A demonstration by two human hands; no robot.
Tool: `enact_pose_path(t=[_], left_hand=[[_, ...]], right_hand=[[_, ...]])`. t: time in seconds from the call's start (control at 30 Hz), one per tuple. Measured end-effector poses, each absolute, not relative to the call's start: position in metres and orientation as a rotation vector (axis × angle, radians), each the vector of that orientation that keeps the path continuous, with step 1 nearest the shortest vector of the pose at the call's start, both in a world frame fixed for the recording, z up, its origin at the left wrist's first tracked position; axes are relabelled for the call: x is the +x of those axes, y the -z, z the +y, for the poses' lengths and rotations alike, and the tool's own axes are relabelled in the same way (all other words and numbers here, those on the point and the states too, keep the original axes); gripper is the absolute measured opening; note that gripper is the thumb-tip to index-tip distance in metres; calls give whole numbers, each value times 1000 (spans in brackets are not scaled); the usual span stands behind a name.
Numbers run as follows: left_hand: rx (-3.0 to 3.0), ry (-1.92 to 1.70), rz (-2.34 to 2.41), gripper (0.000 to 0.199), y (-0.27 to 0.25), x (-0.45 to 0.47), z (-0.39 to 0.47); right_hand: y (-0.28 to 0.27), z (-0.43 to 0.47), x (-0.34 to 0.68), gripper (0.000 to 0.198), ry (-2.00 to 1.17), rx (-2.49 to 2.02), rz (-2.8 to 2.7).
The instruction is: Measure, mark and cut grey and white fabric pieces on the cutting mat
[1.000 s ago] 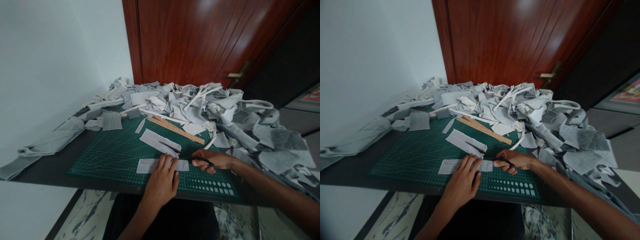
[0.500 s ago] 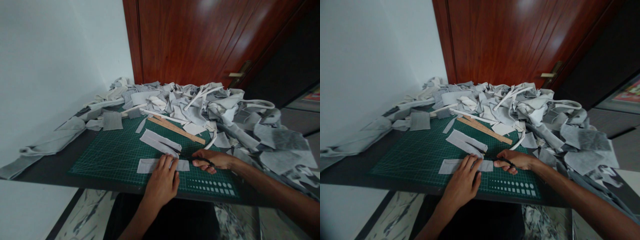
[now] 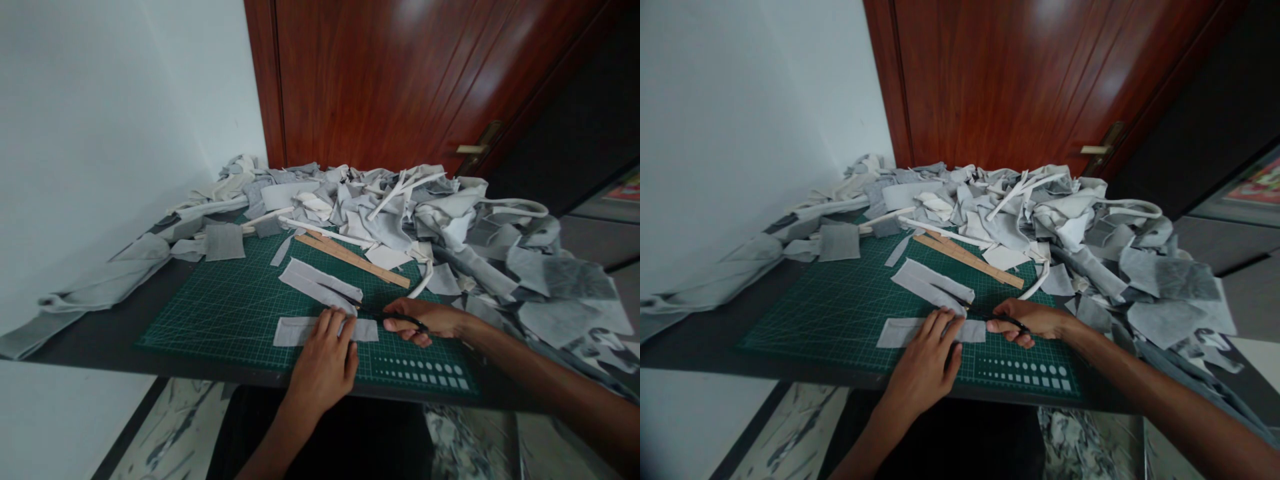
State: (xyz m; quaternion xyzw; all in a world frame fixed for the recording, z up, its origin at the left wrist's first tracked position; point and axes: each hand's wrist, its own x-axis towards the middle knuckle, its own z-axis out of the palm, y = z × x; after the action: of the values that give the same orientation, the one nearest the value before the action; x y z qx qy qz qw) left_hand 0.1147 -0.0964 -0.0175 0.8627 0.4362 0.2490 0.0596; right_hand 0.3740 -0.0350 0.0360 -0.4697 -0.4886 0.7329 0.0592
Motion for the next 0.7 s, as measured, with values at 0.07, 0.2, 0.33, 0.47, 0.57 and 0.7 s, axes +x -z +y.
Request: enact_pose_path(t=[0.07,0.2,0.33,0.47,0.57,0.7], left_hand=[[2604,-741,1324,44,17,114,-97],[2616,-714,1331,44,18,114,-96],[2612,-745,1324,44,17,116,-97],[2522,-774,1224,43,5,107,-98],[2499,-785,1173,44,-9,83,-83],[2605,-791,1285,39,-22,37,-23]], right_hand=[[-35,-35,374,68,-2214,-1427,-1489],[-35,-35,374,68,-2230,-1439,-1490],[-35,-35,374,67,-2228,-1436,-1488],[-35,-35,374,66,-2228,-1419,-1485],[-34,-34,374,65,-2224,-1413,-1494],[-33,-33,376,64,-2229,-1393,-1518]])
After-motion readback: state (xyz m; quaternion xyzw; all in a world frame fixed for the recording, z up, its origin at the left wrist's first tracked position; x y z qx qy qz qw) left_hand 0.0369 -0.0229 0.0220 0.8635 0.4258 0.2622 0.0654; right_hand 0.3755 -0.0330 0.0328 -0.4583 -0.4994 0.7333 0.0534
